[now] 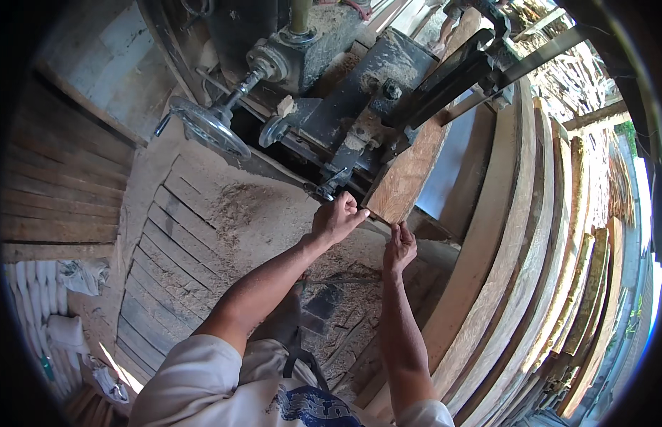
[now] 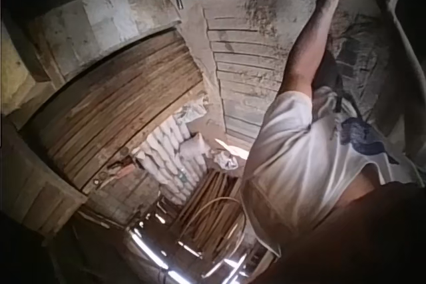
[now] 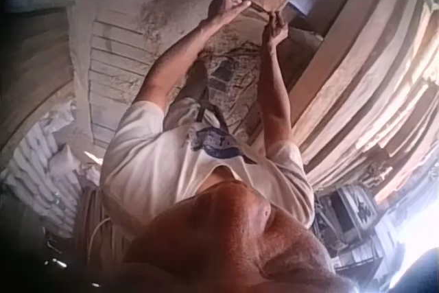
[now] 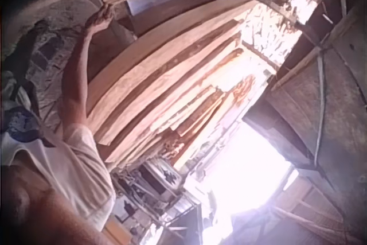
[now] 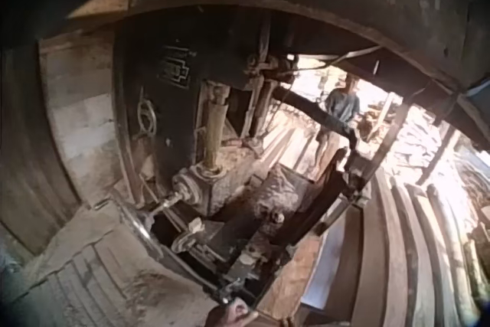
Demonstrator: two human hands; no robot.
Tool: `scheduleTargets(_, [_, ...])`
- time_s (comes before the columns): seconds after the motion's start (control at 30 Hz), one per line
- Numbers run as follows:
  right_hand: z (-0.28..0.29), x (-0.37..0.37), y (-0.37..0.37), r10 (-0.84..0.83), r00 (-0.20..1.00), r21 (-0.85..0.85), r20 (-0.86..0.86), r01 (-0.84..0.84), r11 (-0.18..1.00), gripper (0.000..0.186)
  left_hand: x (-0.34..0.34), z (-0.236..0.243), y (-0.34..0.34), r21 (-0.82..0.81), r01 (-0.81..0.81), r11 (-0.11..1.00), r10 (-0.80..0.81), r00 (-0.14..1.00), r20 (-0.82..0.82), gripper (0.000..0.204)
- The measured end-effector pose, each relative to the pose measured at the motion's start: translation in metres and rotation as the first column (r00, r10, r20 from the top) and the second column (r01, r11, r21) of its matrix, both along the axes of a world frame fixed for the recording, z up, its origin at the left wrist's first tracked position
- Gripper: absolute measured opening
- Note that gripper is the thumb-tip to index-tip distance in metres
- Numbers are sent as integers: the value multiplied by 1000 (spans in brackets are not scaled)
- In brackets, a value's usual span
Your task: The person positions a large wooden plank on a horizontal bandsaw, adjusts the machine settings by hand using wheels and levers, and feeds the wood through the blade.
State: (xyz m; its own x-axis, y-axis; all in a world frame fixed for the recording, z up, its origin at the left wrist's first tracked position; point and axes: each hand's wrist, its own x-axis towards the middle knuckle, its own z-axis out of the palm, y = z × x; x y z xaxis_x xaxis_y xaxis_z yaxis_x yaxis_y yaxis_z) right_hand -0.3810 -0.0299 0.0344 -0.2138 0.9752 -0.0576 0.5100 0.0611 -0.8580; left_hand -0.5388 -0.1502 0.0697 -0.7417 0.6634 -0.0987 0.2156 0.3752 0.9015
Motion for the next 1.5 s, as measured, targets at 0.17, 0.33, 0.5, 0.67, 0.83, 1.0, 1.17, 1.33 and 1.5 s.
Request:
scheduleTargets(0.17, [27, -38, 94, 140, 923, -490, -358, -314, 813, 43, -51, 16, 16, -6, 304, 953, -278, 865, -417, 28])
scheduleTargets(0.33, [-8, -14, 40, 145, 751, -665, -644, -644, 378, 51, -108, -19, 36, -189, 658, 729, -507, 334, -794, 30])
scheduleTargets(0.5, [-64, 81, -111, -67, 869, -858, -491, -468, 212, 55, -126, -42, 39, -468, 711, 526, -553, -132, -823, 32])
scheduleTargets(0.67, [-56, 159, -173, -176, 938, -944, -298, -263, 201, 52, -80, -28, 41, 299, 45, 953, 184, 698, -692, 19])
scheduleTargets(0.83, [-21, 197, -160, -263, 937, -886, -230, -89, 455, 46, -49, -87, -13, 199, -193, 961, 277, 665, -693, 15])
scheduleTargets(1.0, [-11, 206, -149, -581, 779, -845, -237, 130, 519, 42, -60, -132, 7, 382, -341, 859, 448, 863, -236, 19])
scheduleTargets(1.17, [18, 132, -89, -723, 535, -786, -438, 162, 596, 52, -47, -177, 1, 116, -717, 687, 495, 580, 647, 22])
scheduleTargets(1.33, [30, 93, -27, -805, 266, -794, -530, 177, 581, 62, 8, -96, 18, -53, -737, 674, 646, 554, 524, 26])
scheduleTargets(1.5, [22, 122, -112, -855, 336, -685, -394, 513, 517, 58, -28, -99, 3, -1, -241, 971, 217, 875, -434, 22])
